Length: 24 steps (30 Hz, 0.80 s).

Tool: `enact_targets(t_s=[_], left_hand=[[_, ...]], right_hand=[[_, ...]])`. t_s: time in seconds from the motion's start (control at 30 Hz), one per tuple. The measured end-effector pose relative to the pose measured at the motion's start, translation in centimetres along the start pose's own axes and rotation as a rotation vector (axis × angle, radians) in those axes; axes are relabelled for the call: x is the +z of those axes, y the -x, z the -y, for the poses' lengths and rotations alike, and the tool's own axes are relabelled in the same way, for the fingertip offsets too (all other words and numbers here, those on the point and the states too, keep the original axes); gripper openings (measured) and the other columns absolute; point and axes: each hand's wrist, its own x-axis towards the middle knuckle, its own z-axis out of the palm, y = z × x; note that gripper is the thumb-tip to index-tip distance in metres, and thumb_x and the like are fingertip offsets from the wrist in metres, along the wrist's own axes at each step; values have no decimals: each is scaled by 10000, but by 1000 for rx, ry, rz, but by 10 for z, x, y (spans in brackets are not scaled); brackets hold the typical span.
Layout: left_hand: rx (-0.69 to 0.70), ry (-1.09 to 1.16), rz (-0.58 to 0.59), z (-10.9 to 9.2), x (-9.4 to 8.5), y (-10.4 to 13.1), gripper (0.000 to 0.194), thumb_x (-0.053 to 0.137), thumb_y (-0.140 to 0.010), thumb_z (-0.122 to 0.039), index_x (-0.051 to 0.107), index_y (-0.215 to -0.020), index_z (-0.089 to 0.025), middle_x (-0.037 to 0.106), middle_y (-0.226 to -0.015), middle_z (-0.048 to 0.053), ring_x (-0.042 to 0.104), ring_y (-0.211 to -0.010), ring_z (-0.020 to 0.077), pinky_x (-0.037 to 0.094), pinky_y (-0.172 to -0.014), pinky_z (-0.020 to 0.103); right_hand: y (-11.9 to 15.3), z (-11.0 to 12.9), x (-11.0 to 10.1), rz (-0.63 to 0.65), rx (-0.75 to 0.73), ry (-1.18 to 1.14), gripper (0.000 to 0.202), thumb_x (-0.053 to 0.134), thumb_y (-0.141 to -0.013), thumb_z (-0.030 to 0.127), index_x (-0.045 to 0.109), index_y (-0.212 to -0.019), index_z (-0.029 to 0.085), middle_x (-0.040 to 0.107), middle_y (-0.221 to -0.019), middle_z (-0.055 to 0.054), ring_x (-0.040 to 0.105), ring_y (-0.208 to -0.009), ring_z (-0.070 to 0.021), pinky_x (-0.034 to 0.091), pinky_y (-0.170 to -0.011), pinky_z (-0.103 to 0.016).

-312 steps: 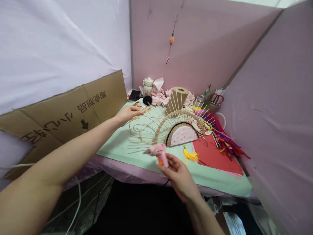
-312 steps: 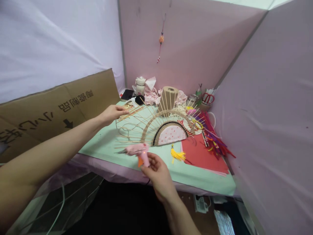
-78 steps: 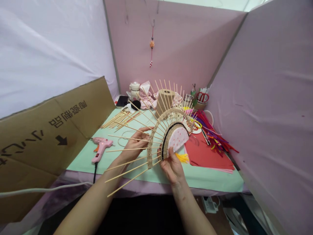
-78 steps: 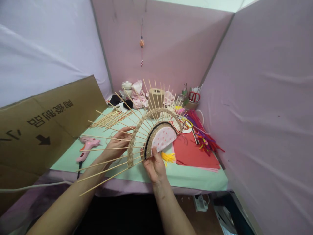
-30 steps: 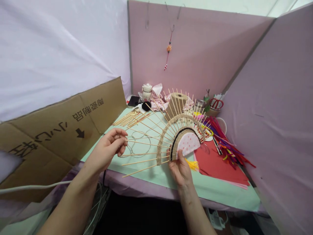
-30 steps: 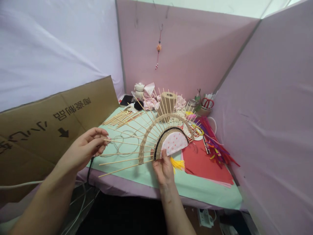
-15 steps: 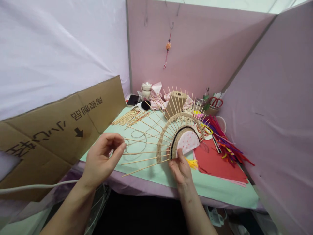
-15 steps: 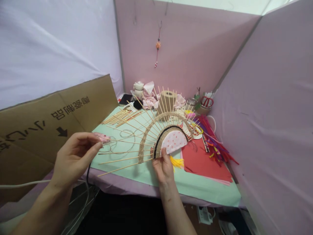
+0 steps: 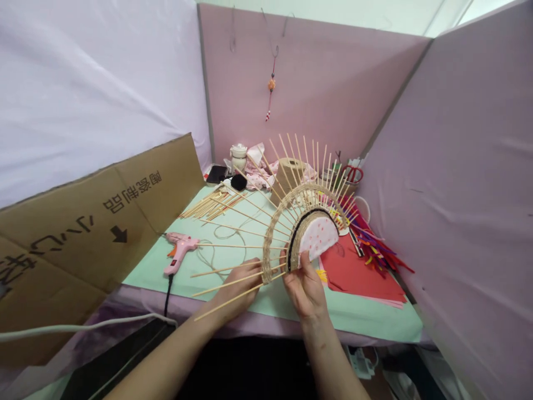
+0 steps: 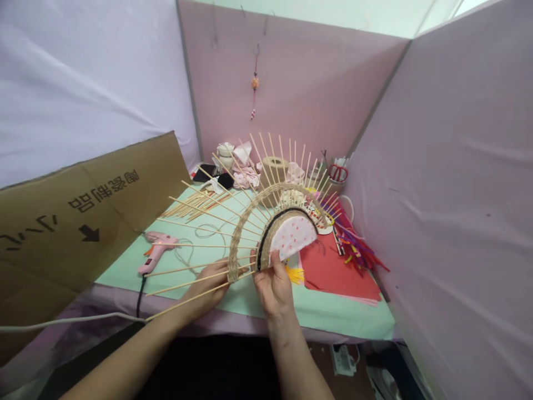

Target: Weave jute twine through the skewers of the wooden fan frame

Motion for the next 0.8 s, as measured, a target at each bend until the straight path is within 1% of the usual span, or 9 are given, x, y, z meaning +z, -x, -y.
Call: enact_targets(t_s=[0.1,0.23,0.3,0.37,0.43,0.5,0.63,0.7,0.8], left_hand=[[-4,1,33,1,-2,-2,295,470,-869,-192,752,-860,-275,694,-928,46,618,-940,253,435,-952,366],[-95,39,118,6,-31,-3,296,592,-804,-225,712,-1067,-288,673,-1166,55,576,-1115,275,381,-1038,403],[-193,106,77,9,-43,-7,360,654,-759,-250,689,-1117,-269,653,-1211,70,561,-1152,278,370,-1051,413],[-282,239,-75,12,-46,-13,343,660,-763,-281,684,-1102,-231,673,-1160,85,582,-1125,261,402,-1020,399],[-320,441,-247,15,-41,-21,297,652,-786,-310,681,-1058,-197,706,-1039,85,631,-1023,228,451,-958,373],[-326,659,-325,16,-31,-28,287,680,-775,-322,681,-1026,-182,717,-929,68,663,-886,191,496,-870,344],[-345,895,-311,15,-15,-36,315,761,-705,-314,710,-989,-187,720,-890,47,662,-758,152,523,-717,289],[-343,935,-313,14,-12,-37,321,796,-664,-292,727,-961,-190,725,-892,41,656,-723,138,520,-679,270],[-339,948,-327,16,-13,-39,312,832,-607,-241,748,-902,-181,734,-886,41,650,-702,126,518,-689,262]], right_hand=[[-2,-2,-2,24,-1,2,173,585,-896,193,684,-1037,208,756,-935,-14,701,-865,-118,558,-893,-300],[-5,-4,-5,53,-40,5,217,625,-868,187,666,-1078,226,753,-957,-11,700,-885,-127,550,-909,-334],[-7,-5,-6,67,-57,7,257,642,-855,181,653,-1104,243,750,-986,-4,695,-909,-128,537,-933,-354],[-8,-6,-7,81,-63,16,289,654,-844,179,643,-1123,253,743,-1020,-3,690,-936,-128,525,-953,-358],[-11,-7,-7,83,-65,17,299,657,-839,173,640,-1127,251,740,-1033,-6,690,-935,-128,526,-953,-357],[-13,-8,-7,79,-77,12,286,651,-840,164,641,-1115,244,740,-1028,-8,693,-923,-129,534,-943,-359],[-19,-10,-9,104,-104,29,265,668,-825,169,643,-1078,246,740,-1018,7,691,-936,-125,533,-946,-351],[-20,-10,-9,107,-102,28,262,676,-818,171,644,-1067,249,740,-1017,17,687,-949,-121,522,-964,-351],[-20,-11,-7,78,-82,7,222,660,-829,158,656,-1037,236,741,-1012,13,689,-935,-119,526,-959,-351]])
